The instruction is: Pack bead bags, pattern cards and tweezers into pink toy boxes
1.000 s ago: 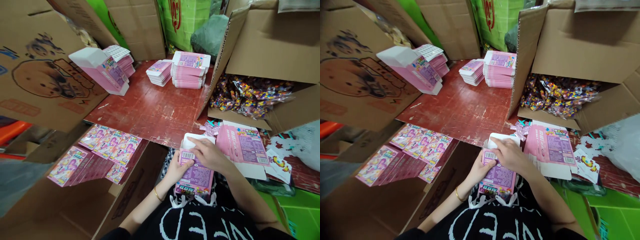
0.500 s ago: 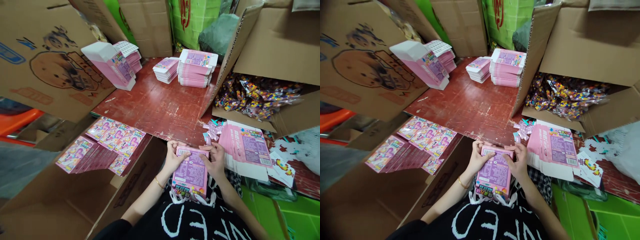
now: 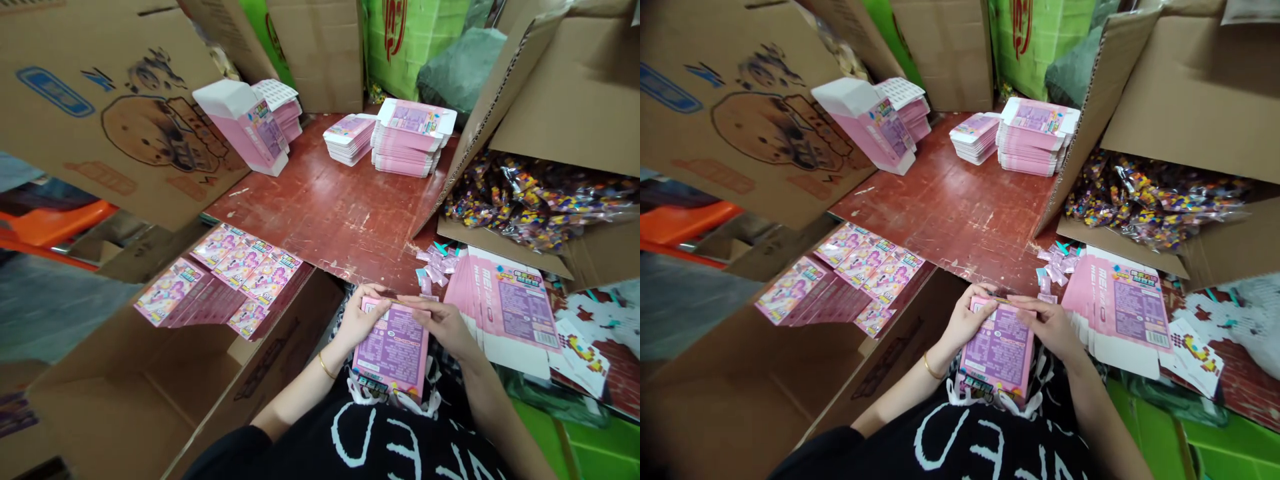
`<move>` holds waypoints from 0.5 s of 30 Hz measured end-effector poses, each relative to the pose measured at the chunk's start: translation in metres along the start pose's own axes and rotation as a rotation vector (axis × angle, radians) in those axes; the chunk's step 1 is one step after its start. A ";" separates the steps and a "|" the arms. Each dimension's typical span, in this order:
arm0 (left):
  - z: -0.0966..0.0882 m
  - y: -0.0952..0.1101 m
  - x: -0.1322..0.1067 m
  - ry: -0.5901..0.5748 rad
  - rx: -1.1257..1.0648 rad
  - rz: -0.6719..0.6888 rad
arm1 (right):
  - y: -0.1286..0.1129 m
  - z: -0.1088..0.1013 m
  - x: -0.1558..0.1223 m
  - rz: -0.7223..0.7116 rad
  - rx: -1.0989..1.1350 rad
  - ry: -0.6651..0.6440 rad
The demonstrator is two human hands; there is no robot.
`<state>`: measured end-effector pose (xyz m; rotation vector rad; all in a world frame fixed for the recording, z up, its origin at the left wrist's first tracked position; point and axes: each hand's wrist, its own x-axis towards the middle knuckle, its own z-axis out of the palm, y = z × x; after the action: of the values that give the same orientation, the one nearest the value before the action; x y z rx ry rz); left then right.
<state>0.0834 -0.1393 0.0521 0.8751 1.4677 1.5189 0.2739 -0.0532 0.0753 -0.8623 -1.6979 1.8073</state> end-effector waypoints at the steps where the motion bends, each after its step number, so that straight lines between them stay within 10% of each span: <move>1: 0.000 -0.002 -0.003 -0.007 -0.002 -0.007 | 0.003 0.003 -0.002 -0.028 -0.005 -0.002; 7: -0.027 -0.010 -0.004 -0.199 -0.105 -0.261 | 0.019 0.007 0.008 -0.191 -0.102 0.364; 10: -0.081 -0.001 0.041 -0.003 0.099 -0.103 | -0.016 0.011 0.006 -0.331 -0.231 0.499; 15: -0.153 0.027 0.157 0.119 0.723 0.027 | -0.120 0.037 -0.035 -0.896 -0.442 -0.177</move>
<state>-0.1225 -0.0602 0.0577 1.2273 2.1509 1.0603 0.2627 -0.0932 0.1987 -0.0172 -2.1498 0.9332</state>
